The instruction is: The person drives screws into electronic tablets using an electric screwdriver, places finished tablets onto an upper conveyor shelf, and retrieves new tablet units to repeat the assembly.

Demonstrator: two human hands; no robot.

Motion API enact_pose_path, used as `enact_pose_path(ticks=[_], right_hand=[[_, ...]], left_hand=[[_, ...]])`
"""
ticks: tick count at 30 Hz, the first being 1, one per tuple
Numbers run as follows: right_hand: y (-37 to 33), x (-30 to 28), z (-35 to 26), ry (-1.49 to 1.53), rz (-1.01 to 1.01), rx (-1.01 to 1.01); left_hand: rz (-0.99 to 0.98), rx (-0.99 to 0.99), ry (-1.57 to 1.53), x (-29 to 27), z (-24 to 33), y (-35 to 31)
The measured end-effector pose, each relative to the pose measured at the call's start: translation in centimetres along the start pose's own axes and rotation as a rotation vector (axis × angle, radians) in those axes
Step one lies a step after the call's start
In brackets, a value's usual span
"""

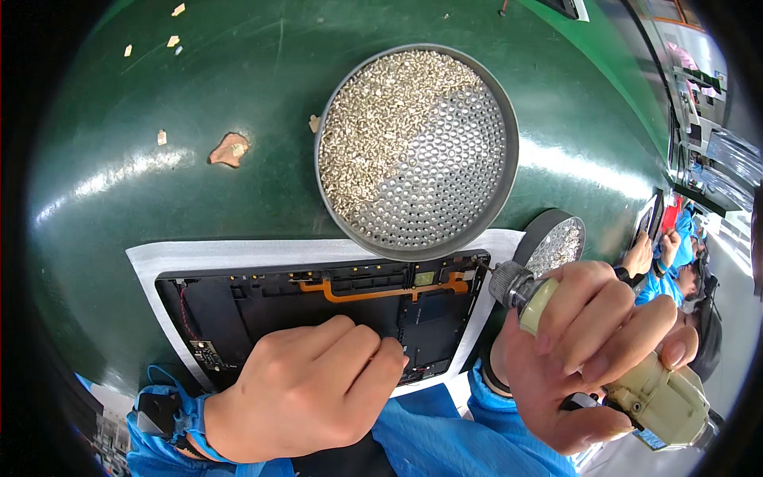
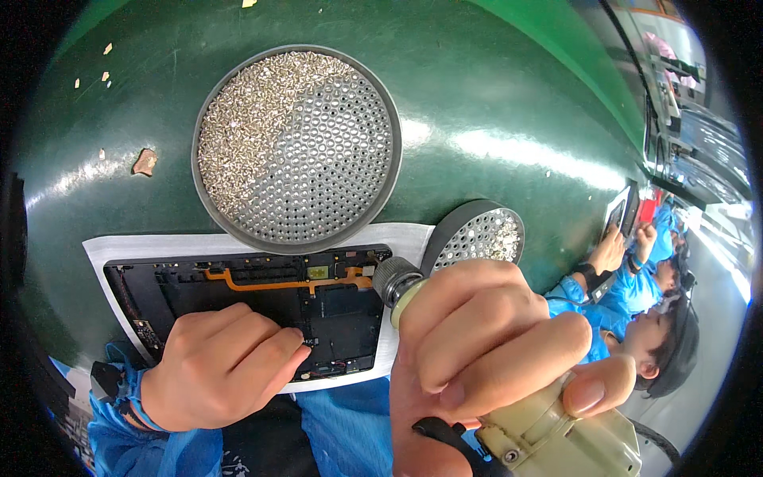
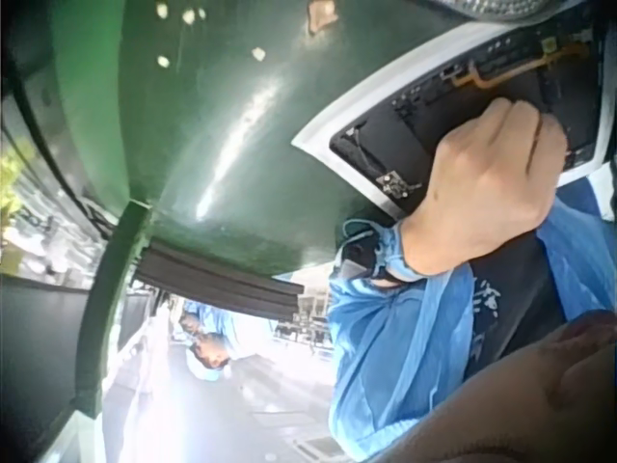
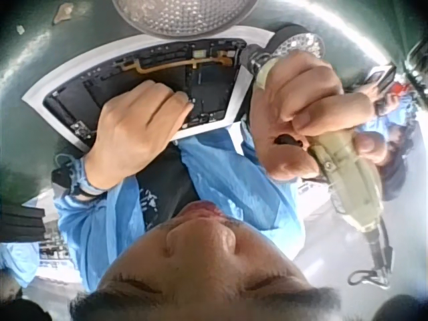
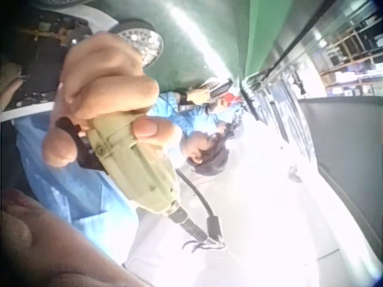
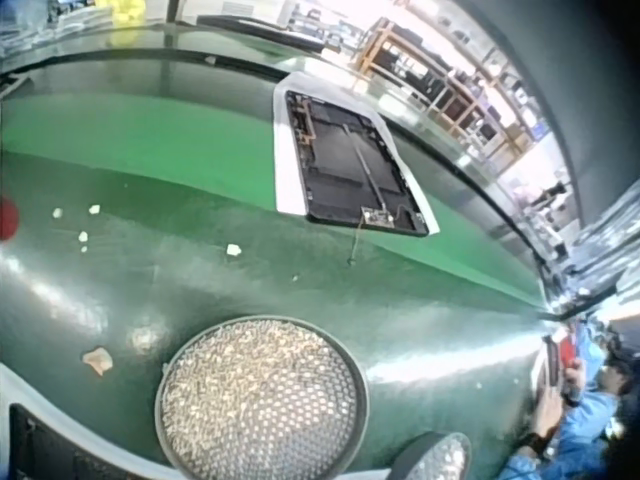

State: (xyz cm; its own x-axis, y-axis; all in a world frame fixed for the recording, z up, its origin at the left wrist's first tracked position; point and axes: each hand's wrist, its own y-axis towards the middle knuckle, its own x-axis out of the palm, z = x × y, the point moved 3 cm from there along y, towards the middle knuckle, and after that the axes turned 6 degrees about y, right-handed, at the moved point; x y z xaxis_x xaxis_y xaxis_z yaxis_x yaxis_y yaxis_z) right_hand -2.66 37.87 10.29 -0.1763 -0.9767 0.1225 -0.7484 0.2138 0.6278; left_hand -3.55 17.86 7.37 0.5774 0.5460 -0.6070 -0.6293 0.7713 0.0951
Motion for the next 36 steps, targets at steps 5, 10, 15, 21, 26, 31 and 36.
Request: enact_pose_path(ticks=[5, 10, 15, 21, 26, 31, 36], right_hand=[[0.5, 0.2, 0.3, 0.011, -0.056, 0.032], [0.0, 1.6, 0.2, 0.003, 0.047, 0.044], [0.2, 1.6, 0.3, 0.024, -0.034, 0.060], [-0.2, 1.7, -1.1, -0.071, 0.087, -0.029], [1.2, 1.8, -4.0, -0.045, 0.076, -0.108], [1.0, 3.4, -3.0, 0.050, 0.051, -0.063], [1.4, 3.1, -2.6, 0.133, -0.202, 0.050]], left_hand=[[-0.022, 0.014, 0.012, -0.2, 0.0, -0.2], [-0.021, 0.024, 0.008, -0.3, -0.2, -0.4], [-0.039, 0.022, 0.053, -0.7, 0.0, -0.8], [-0.065, 0.102, 0.103, -1.2, 0.8, -1.0], [0.241, 0.148, 0.475, -4.7, 0.4, -1.8], [0.334, 0.122, 0.624, -4.8, -2.1, -2.7], [0.334, 0.054, 0.566, -4.7, -2.7, -2.6]])
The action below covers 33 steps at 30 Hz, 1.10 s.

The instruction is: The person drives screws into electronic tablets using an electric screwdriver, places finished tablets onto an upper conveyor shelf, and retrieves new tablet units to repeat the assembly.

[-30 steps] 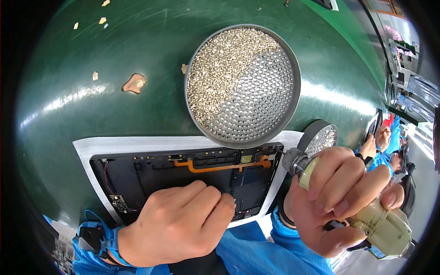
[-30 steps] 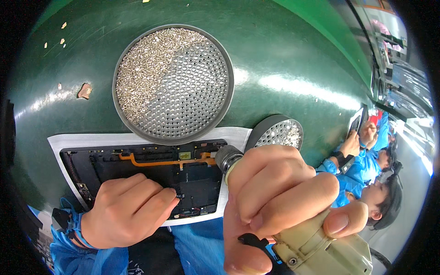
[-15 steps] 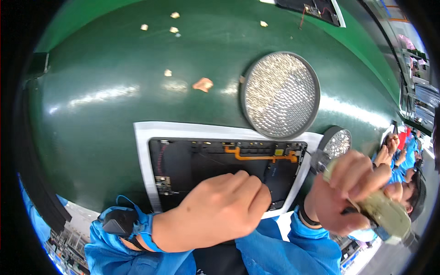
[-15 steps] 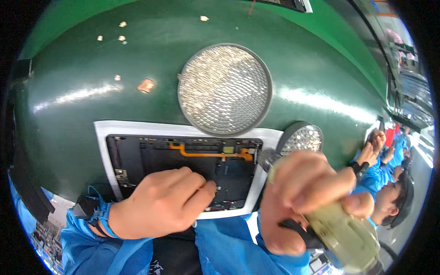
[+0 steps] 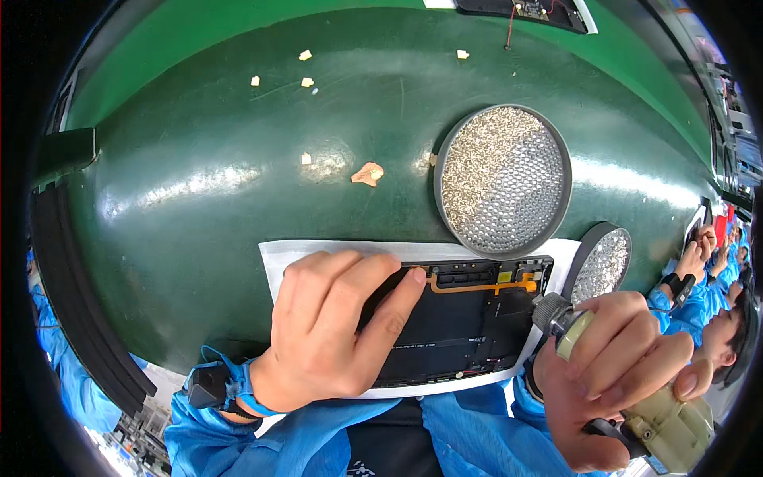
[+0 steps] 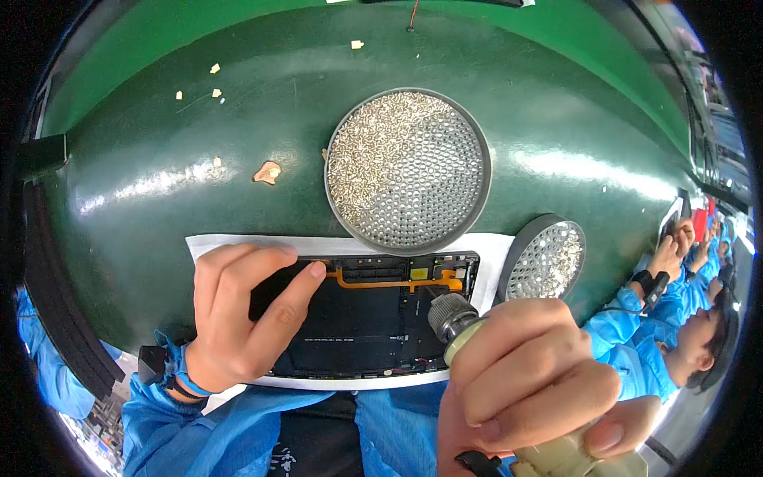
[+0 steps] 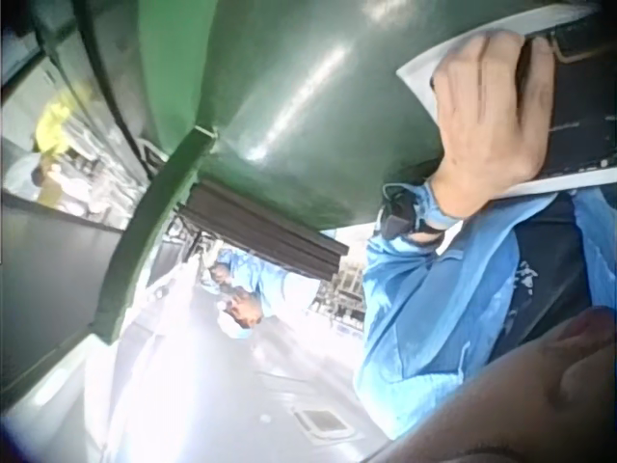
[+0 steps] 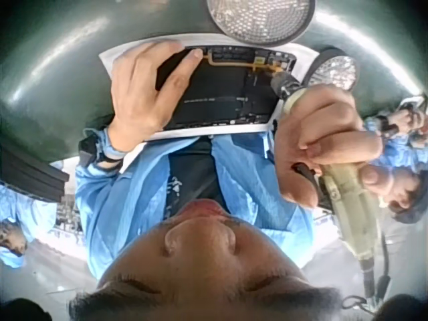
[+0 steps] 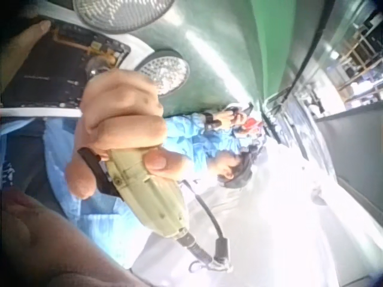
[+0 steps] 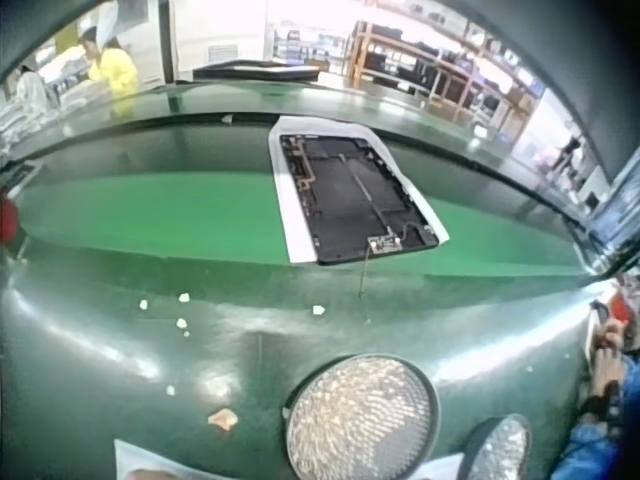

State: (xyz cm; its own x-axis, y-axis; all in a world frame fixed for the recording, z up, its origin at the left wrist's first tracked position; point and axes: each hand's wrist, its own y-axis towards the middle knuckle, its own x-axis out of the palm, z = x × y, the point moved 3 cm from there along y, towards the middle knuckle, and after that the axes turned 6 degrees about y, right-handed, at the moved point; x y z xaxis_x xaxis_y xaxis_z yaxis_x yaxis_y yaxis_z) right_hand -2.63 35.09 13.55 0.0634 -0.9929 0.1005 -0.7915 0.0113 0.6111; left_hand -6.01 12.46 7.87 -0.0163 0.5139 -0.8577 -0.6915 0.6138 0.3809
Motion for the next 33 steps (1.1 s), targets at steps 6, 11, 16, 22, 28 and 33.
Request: enact_pose_path(ticks=[6, 11, 16, 22, 28, 33], right_hand=[[0.1, -0.3, 0.3, 0.017, -0.042, 0.039], [0.1, -0.4, 0.2, 0.005, -0.042, 0.099], [-0.1, -0.3, 0.2, -0.027, -0.013, 0.107], [-0.1, -0.2, 0.3, -0.011, -0.029, 0.136], [0.0, -0.4, 0.3, -0.008, -0.037, 0.159], [0.3, 0.2, -0.1, -0.046, 0.012, 0.151]], left_hand=[[0.012, -0.005, -0.074, 0.5, -0.4, 0.0], [-0.028, 0.043, -0.053, 0.3, 0.2, 0.3], [-0.053, 0.073, -0.019, 0.1, 0.3, 0.3], [-0.007, 0.092, 0.015, 0.3, -0.2, -0.1], [-0.044, 0.085, 0.078, 0.4, 0.6, 0.0], [-0.044, 0.036, 0.168, 0.8, 2.1, -0.1]])
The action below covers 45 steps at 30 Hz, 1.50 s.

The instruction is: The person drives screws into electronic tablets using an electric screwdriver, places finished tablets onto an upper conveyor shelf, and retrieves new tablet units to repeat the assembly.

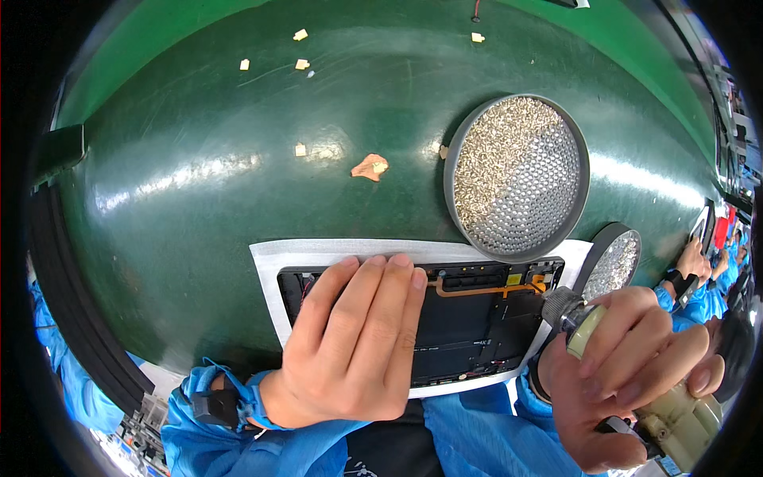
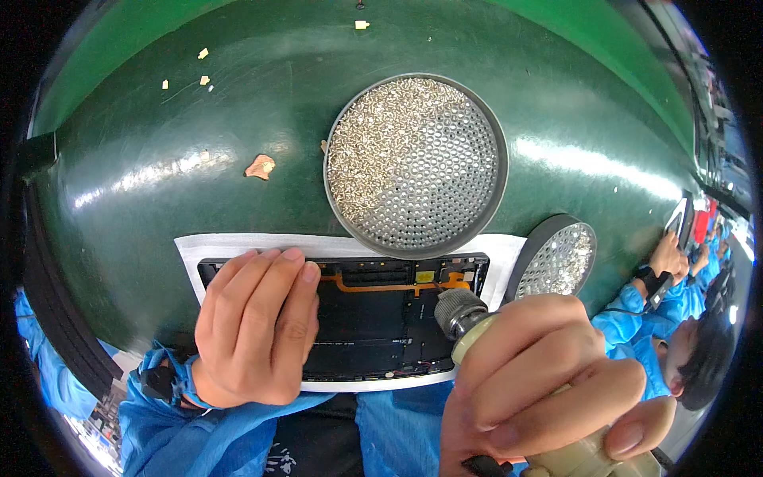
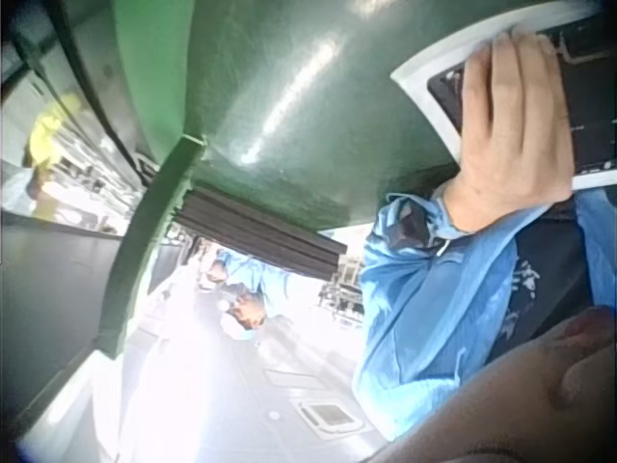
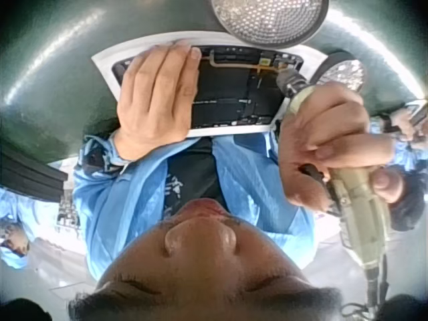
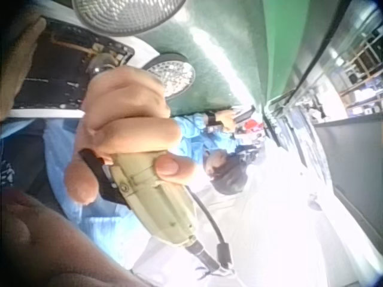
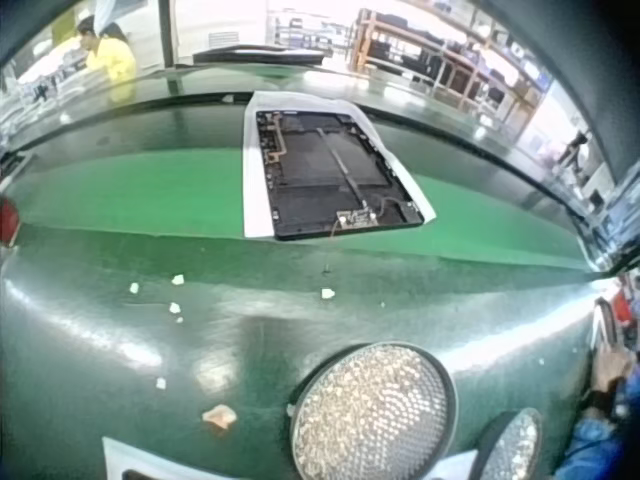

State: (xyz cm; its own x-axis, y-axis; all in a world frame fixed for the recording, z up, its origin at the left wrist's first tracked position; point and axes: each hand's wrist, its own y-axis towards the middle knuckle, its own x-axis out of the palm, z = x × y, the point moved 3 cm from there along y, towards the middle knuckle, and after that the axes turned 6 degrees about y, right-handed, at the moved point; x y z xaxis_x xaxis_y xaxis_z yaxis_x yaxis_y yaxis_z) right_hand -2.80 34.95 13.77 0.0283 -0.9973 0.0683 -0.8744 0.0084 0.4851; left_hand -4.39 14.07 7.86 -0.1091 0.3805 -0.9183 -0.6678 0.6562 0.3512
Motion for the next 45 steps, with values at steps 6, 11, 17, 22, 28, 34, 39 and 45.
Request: enact_pose_path(ticks=[6, 11, 17, 22, 28, 34, 39, 45], right_hand=[[1.4, 0.3, -1.0, -0.101, 0.002, -0.030], [1.5, 0.9, 2.2, -0.079, 0.260, -0.201], [1.3, 1.4, 4.3, -0.043, 0.219, -0.252], [1.6, 1.2, 4.7, -0.051, 0.195, -0.248], [1.4, 1.2, 4.7, -0.084, 0.204, -0.246], [1.4, 1.6, 4.9, -0.087, 0.199, -0.246], [1.0, 1.6, 1.1, -0.157, 0.188, -0.243], [0.5, 5.4, 2.4, 0.081, 0.048, -0.155]], left_hand=[[-0.053, -0.097, 0.035, -0.3, 1.0, 0.0], [-0.058, -0.110, -0.015, -0.4, 0.5, -0.1], [-0.041, -0.115, -0.029, -0.3, 0.2, -0.5], [-0.073, -0.113, -0.014, -0.4, 0.1, -0.5], [-0.072, -0.122, -0.018, -0.3, 0.2, -0.4], [-0.065, -0.120, -0.002, -0.4, 0.1, -0.7], [-0.043, -0.095, -0.005, -0.5, 0.2, 0.0], [-0.093, -0.087, 0.018, 0.0, 0.3, -1.1]])
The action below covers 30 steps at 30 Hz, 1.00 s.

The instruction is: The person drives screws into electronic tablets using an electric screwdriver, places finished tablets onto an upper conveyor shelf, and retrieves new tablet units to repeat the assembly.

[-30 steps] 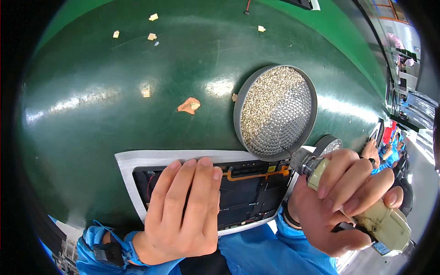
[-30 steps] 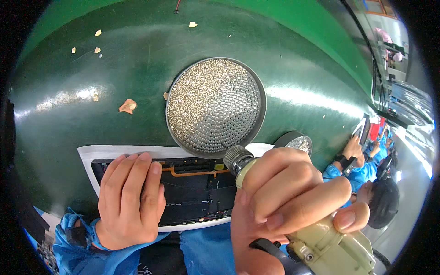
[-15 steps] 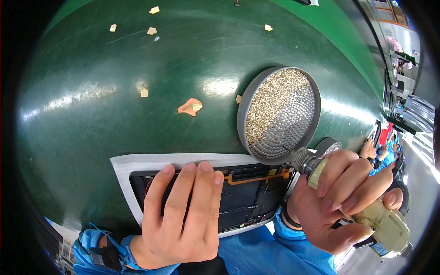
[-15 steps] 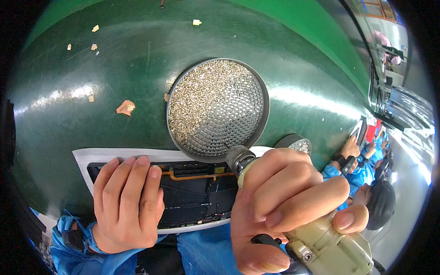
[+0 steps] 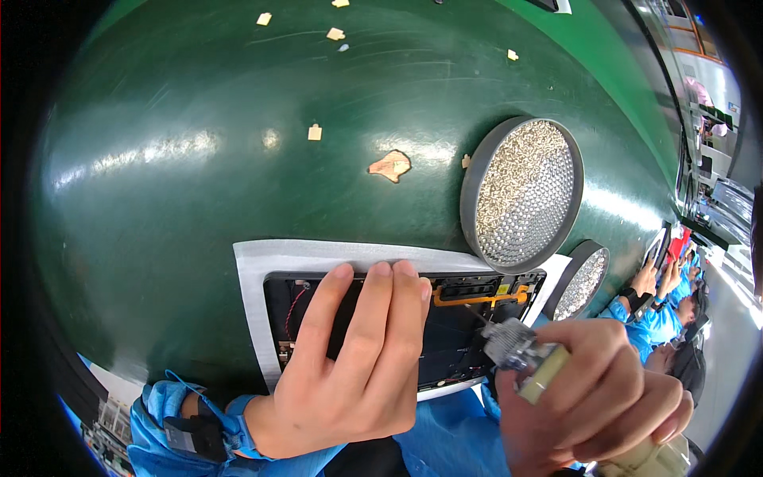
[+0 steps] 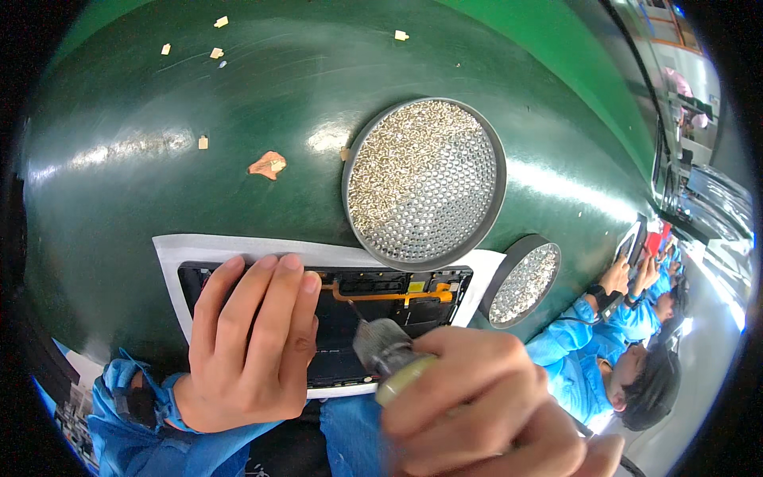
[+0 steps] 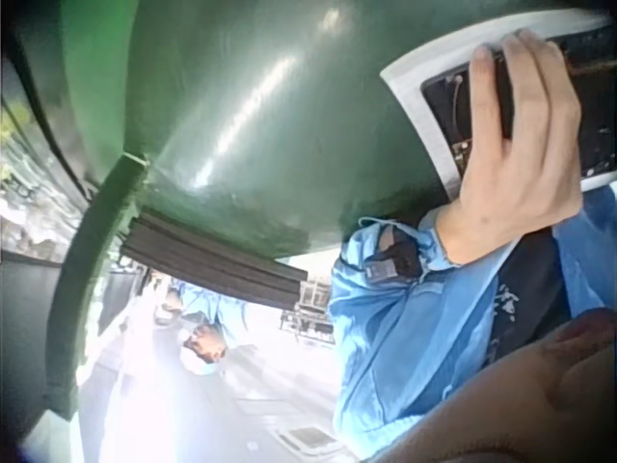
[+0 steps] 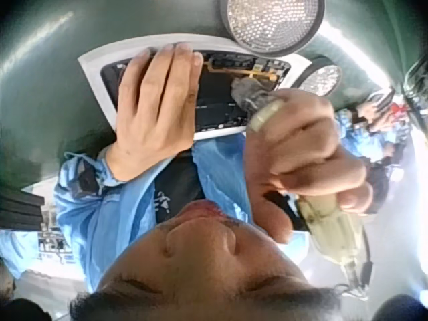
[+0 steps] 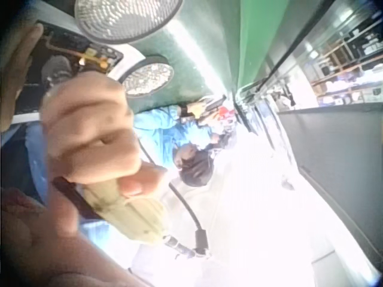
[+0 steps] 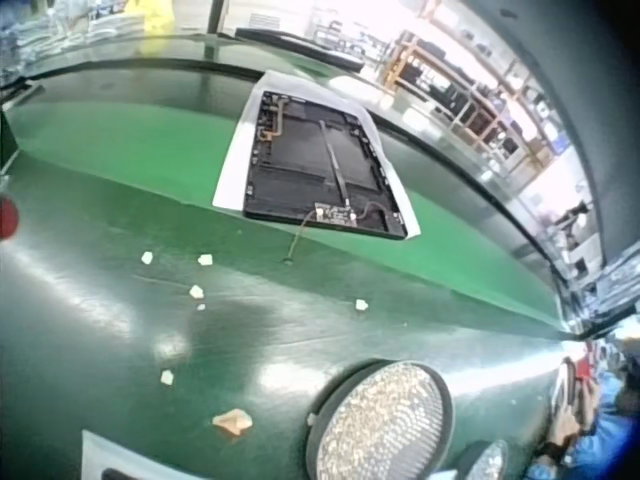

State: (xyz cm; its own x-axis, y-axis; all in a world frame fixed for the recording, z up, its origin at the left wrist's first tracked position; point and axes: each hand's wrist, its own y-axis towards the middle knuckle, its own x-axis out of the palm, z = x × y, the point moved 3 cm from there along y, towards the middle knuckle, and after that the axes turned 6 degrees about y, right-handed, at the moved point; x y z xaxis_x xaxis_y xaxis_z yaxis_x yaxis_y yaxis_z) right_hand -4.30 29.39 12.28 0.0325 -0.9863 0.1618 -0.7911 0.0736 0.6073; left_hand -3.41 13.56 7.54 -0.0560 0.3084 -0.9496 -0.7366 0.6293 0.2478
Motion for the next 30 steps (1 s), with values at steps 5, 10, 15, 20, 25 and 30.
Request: enact_pose_path(ticks=[5, 10, 15, 20, 25, 30], right_hand=[[0.0, 1.0, 0.8, 0.014, -0.042, -0.048], [0.1, 1.4, 1.3, 0.033, -0.036, -0.041], [0.0, 1.5, 1.9, 0.023, -0.053, -0.033], [-0.7, 1.1, 2.7, 0.058, -0.015, -0.064], [-0.4, 1.8, 2.1, -0.086, -0.028, 0.022], [0.5, 2.9, 3.0, -0.073, -0.169, -0.107]], left_hand=[[0.063, -0.060, -0.091, -0.3, -0.2, 0.1], [0.071, -0.104, -0.108, -0.4, -0.7, 0.0], [0.092, -0.085, -0.079, -0.2, -0.7, -0.2], [0.112, -0.082, -0.057, 0.2, -0.6, -0.1], [0.132, -0.097, -0.070, 0.2, -0.7, -0.4], [0.185, -0.064, -0.073, 0.4, -1.0, -0.3]])
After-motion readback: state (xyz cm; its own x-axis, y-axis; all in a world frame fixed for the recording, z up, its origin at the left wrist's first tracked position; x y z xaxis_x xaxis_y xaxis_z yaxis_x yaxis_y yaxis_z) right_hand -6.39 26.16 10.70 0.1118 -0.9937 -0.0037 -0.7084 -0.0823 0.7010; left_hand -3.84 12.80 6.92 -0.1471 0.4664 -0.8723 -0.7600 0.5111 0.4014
